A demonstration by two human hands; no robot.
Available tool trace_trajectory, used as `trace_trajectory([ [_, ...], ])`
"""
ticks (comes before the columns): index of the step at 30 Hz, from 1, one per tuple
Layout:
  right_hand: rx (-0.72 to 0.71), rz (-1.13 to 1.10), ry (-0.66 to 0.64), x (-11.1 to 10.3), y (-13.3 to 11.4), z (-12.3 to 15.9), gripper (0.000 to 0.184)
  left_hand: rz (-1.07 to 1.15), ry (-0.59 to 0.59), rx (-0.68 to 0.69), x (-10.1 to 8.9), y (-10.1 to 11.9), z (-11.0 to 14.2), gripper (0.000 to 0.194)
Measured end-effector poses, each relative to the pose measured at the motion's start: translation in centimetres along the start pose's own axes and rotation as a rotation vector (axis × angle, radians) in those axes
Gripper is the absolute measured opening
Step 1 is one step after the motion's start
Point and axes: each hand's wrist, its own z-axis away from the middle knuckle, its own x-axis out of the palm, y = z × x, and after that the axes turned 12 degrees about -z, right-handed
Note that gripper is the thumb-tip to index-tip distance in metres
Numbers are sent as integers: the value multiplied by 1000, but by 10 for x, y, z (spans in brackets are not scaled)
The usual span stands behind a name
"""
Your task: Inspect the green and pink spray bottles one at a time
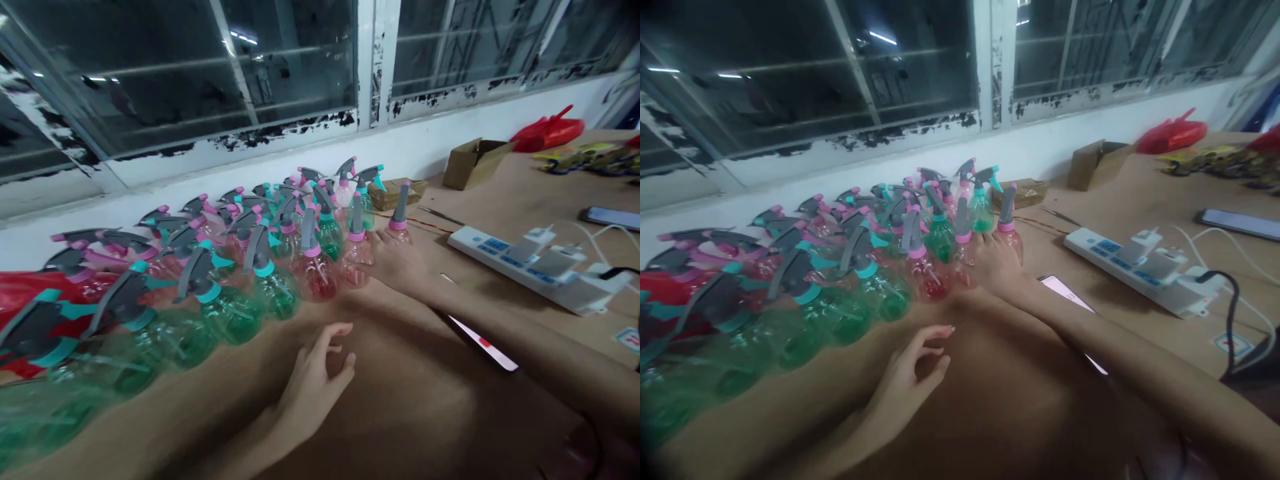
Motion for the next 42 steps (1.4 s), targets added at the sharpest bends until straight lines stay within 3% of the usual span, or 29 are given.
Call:
trace_trajectory([
  [4, 45, -9, 50, -16, -2, 16, 52, 46, 8, 35, -1, 3, -10, 32],
  [7, 112, -128, 80, -36, 12, 29, 29, 75, 16, 71, 0, 7, -22, 29],
  [10, 225, -200, 154, -47, 38, 34, 26, 130, 25, 114, 3, 15, -37, 24],
  [13, 269, -210, 207, -40, 64, 26, 44, 174, 23, 147, 12, 26, -47, 21],
  [17, 275, -275, 148, -18, 80, 13, 70, 173, -4, 175, 25, 41, -51, 20],
  [22, 288, -375, 72, -5, 80, 6, 57, 163, -18, 194, 32, 50, -49, 21],
  [26, 298, -389, 78, -19, 79, 12, 58, 168, -13, 202, 31, 51, -49, 20],
  [30, 276, -388, 89, -46, 60, 38, 60, 190, 51, 209, 17, 49, -52, 16],
  [34, 194, -453, 10, -62, 14, 75, 55, 173, 136, 225, -11, 49, -48, 26],
  [39, 86, -600, -142, -41, -54, 101, 57, 26, 151, 330, -46, 52, -23, 73],
  [42, 17, -710, -218, -18, -89, 104, 64, 1, 165, 287, -61, 45, -3, 72],
])
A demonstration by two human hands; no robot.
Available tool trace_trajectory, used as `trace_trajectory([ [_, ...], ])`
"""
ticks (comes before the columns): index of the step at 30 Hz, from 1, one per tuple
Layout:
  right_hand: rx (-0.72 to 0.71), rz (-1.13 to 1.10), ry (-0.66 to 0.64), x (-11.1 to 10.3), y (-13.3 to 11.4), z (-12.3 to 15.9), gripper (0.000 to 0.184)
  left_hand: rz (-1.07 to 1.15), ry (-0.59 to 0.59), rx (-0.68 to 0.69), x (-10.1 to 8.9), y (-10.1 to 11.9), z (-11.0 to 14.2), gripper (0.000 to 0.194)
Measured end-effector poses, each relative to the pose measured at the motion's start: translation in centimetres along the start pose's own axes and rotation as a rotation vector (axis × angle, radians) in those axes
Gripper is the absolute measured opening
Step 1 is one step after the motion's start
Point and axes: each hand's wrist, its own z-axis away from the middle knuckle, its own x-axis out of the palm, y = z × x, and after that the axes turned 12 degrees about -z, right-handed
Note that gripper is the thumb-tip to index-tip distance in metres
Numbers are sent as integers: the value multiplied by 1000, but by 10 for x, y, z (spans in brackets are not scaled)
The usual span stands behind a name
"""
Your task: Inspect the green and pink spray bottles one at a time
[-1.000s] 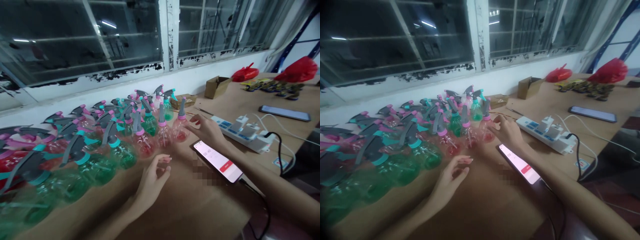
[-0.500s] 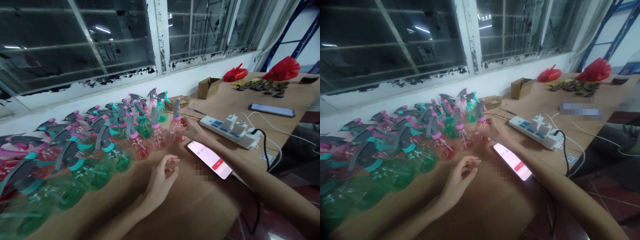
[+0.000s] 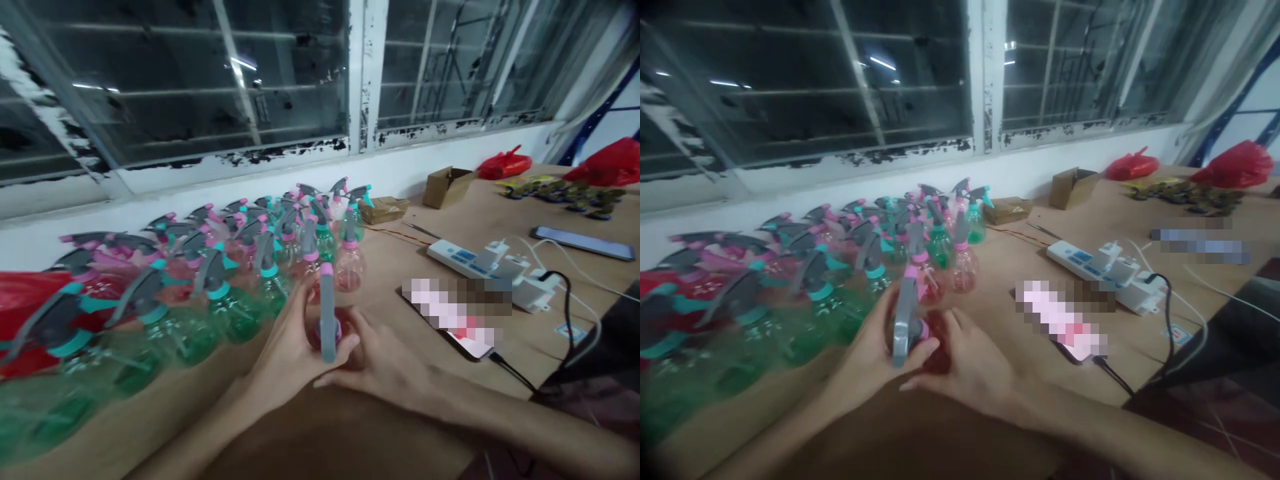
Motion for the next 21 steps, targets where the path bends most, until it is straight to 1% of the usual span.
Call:
trace_trajectory([
  [3, -73, -29, -72, 32, -10, -7, 62, 4, -6, -40, -18, -8, 21, 57],
  [5, -99, -19, -116, 50, -18, -11, 62, -11, 35, -61, -29, -15, 36, 51],
  [9, -128, 36, -177, 82, -30, -16, 62, -57, 131, -139, -46, -28, 62, 47],
  [12, -136, 64, -172, 104, -35, -18, 67, -46, 182, -192, -54, -36, 76, 44],
  [14, -148, 88, -157, 115, -37, -19, 71, -22, 224, -215, -57, -40, 82, 38],
  [17, -188, 125, -133, 128, -39, -22, 74, 8, 299, -181, -61, -45, 85, 37],
  [19, -206, 126, -134, 131, -38, -23, 77, 13, 329, -145, -63, -47, 84, 38],
  [21, -217, 102, -170, 130, -35, -24, 81, 21, 339, -127, -65, -47, 82, 40],
])
